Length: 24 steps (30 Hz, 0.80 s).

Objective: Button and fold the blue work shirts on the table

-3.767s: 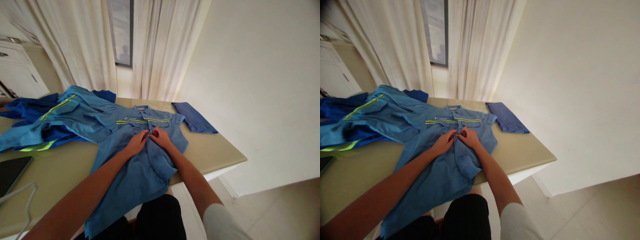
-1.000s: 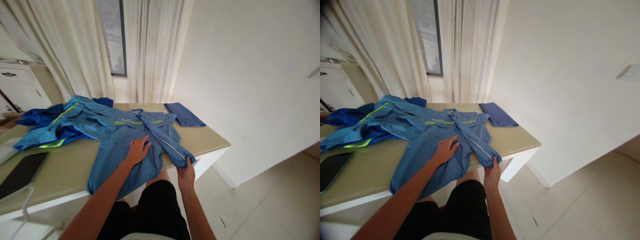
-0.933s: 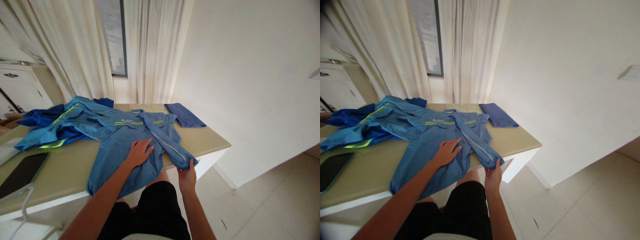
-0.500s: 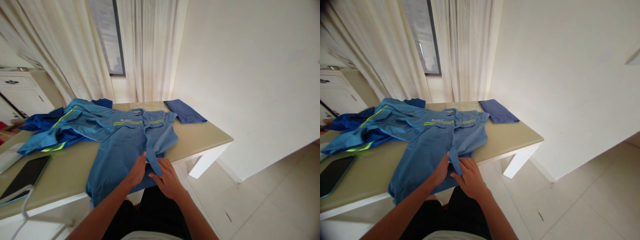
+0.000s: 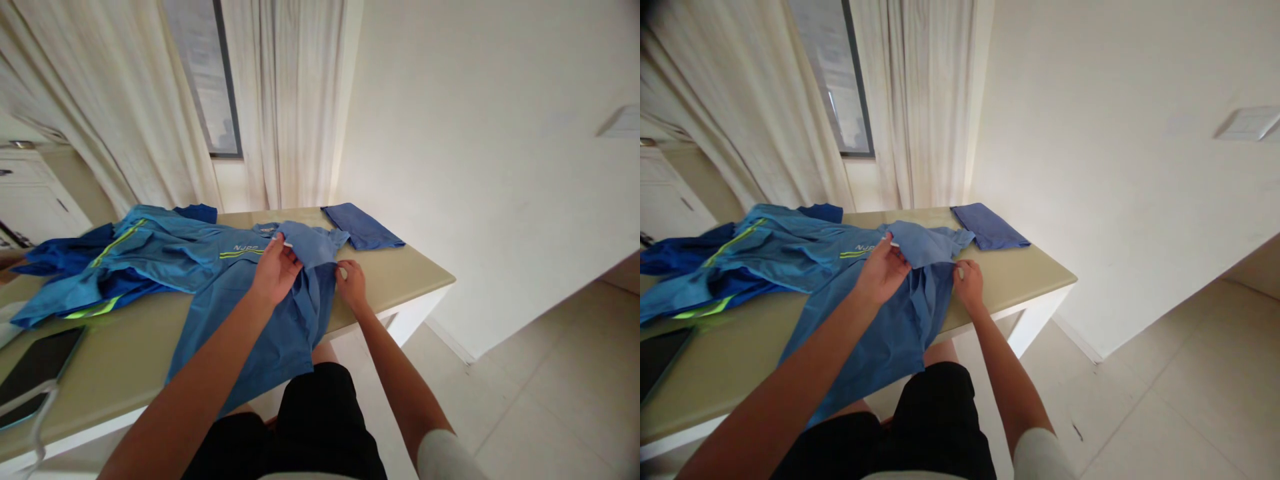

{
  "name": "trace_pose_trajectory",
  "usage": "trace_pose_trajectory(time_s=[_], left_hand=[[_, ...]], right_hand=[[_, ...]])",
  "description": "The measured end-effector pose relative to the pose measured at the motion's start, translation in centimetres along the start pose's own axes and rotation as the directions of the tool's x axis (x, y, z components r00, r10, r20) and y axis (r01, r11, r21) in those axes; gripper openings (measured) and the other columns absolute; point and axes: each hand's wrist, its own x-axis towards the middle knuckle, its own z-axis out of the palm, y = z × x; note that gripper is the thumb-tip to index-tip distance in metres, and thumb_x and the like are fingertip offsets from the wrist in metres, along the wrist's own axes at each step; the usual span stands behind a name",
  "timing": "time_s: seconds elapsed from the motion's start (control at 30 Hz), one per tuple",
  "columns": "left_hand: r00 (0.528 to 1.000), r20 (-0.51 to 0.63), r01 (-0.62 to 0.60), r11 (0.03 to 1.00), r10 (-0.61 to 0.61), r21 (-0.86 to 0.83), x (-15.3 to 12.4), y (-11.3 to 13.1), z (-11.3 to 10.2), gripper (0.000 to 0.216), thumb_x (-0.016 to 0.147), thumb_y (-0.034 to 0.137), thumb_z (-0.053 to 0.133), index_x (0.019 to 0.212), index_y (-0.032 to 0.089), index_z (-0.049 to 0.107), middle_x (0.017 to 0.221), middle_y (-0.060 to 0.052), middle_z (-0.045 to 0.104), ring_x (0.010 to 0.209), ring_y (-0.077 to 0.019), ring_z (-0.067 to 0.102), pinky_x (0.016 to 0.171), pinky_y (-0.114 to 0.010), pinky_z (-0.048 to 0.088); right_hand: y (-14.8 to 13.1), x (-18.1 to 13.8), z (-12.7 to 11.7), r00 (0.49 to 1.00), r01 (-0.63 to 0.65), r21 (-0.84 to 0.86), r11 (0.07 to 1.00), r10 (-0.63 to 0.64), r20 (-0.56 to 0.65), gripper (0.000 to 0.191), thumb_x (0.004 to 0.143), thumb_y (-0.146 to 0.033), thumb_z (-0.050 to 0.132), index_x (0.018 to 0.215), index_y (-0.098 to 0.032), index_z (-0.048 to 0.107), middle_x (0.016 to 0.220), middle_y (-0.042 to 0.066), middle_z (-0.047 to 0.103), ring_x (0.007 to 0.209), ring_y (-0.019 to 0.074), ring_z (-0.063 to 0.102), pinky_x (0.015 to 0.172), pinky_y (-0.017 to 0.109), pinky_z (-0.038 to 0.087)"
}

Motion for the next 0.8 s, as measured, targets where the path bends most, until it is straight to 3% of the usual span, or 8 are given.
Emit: trace_pose_trajectory(time_s=[0.1, 0.23, 0.33, 0.43, 0.53, 0.67, 0.73, 0.8], left_hand=[[1.000, -0.031, -0.002, 0.999, 0.000, -0.036, 1.1, 1.3, 0.5, 0.017, 0.105, 0.030, 0.058, 0.093, 0.020, 0.065, 0.084, -0.001, 0.075, 0.079, -0.0154, 0.073, 0.082, -0.034, 0.063], [0.999, -0.037, -0.030, 1.000, 0.030, 0.002, 1.8, 2.5, 1.0, 0.016, 0.104, 0.029, 0.059, 0.092, 0.021, 0.064, 0.080, 0.001, 0.073, 0.075, -0.0138, 0.071, 0.078, -0.030, 0.062], [0.999, -0.040, -0.003, 0.992, 0.008, 0.126, 1.5, 2.8, 0.8, 0.016, 0.101, 0.029, 0.063, 0.088, 0.019, 0.063, 0.077, 0.001, 0.070, 0.067, -0.0122, 0.068, 0.071, -0.027, 0.060], [0.993, -0.099, 0.093, 0.955, -0.068, 0.283, 0.2, 2.3, -0.6, 0.017, 0.099, 0.030, 0.062, 0.089, 0.017, 0.065, 0.076, -0.001, 0.070, 0.063, -0.0128, 0.066, 0.065, -0.026, 0.058], [0.976, -0.128, 0.218, 0.848, -0.178, 0.483, -2.0, 0.9, -3.0, 0.021, 0.097, 0.036, 0.063, 0.088, 0.017, 0.069, 0.080, -0.005, 0.074, 0.069, -0.0163, 0.069, 0.066, -0.028, 0.058], [0.932, -0.100, 0.245, 0.402, -0.349, 0.882, -4.0, -0.1, -6.7, 0.045, 0.098, 0.055, 0.055, 0.081, 0.018, 0.074, 0.084, -0.011, 0.078, 0.079, -0.0247, 0.074, 0.075, -0.036, 0.059], [0.976, -0.037, 0.052, 0.064, -0.213, 0.997, -3.9, 0.8, -8.9, 0.047, 0.098, 0.055, 0.050, 0.089, 0.018, 0.078, 0.093, -0.012, 0.080, 0.089, -0.0294, 0.075, 0.083, -0.040, 0.058], [0.992, 0.126, -0.113, -0.310, 0.023, 0.944, -3.3, 2.5, -11.4, 0.047, 0.098, 0.050, 0.047, 0.110, 0.018, 0.079, 0.116, -0.014, 0.079, 0.111, -0.0335, 0.072, 0.101, -0.047, 0.053]], right_hand=[[0.4, 0.4, -0.5, 0.997, -0.057, 0.053, 0.997, 0.060, -0.051, 0.024, 0.098, -0.034, 0.047, 0.097, -0.020, 0.067, 0.093, 0.010, 0.073, 0.088, 0.0241, 0.067, 0.085, 0.037, 0.051], [-1.0, -0.6, -1.7, 0.987, -0.107, 0.159, 0.982, 0.085, 0.138, 0.027, 0.090, -0.041, 0.060, 0.105, -0.020, 0.066, 0.073, 0.001, 0.068, 0.065, 0.0182, 0.061, 0.066, 0.030, 0.045], [-1.4, -1.9, -4.2, 0.971, -0.200, 0.204, 0.958, 0.221, -0.088, 0.030, 0.088, -0.038, 0.057, 0.105, -0.017, 0.070, 0.058, -0.006, 0.054, 0.054, 0.0150, 0.049, 0.058, 0.027, 0.038], [-0.3, -5.3, -7.3, 0.883, -0.252, 0.198, 0.947, 0.309, -0.353, 0.034, 0.088, -0.034, 0.055, 0.109, -0.016, 0.075, 0.059, -0.005, 0.051, 0.056, 0.0147, 0.047, 0.056, 0.026, 0.037], [2.1, -10.9, -8.7, 0.883, -0.290, 0.096, 0.952, 0.305, -0.357, 0.031, 0.085, -0.034, 0.055, 0.096, -0.015, 0.077, 0.059, -0.002, 0.057, 0.055, 0.0153, 0.050, 0.059, 0.027, 0.041], [6.0, -17.6, -8.3, 0.854, -0.385, 0.058, 0.921, 0.380, -0.357, 0.030, 0.081, -0.032, 0.049, 0.087, -0.017, 0.074, 0.061, 0.002, 0.062, 0.054, 0.0188, 0.053, 0.057, 0.030, 0.040], [7.2, -18.8, -8.0, 0.823, -0.413, 0.099, 0.905, 0.418, -0.384, 0.028, 0.082, -0.031, 0.046, 0.083, -0.018, 0.071, 0.061, 0.002, 0.061, 0.056, 0.0203, 0.054, 0.056, 0.030, 0.039], [7.4, -18.2, -8.0, 0.761, -0.414, 0.160, 0.896, 0.437, -0.479, 0.027, 0.084, -0.029, 0.043, 0.081, -0.019, 0.068, 0.065, 0.002, 0.060, 0.062, 0.0211, 0.056, 0.058, 0.030, 0.040]])
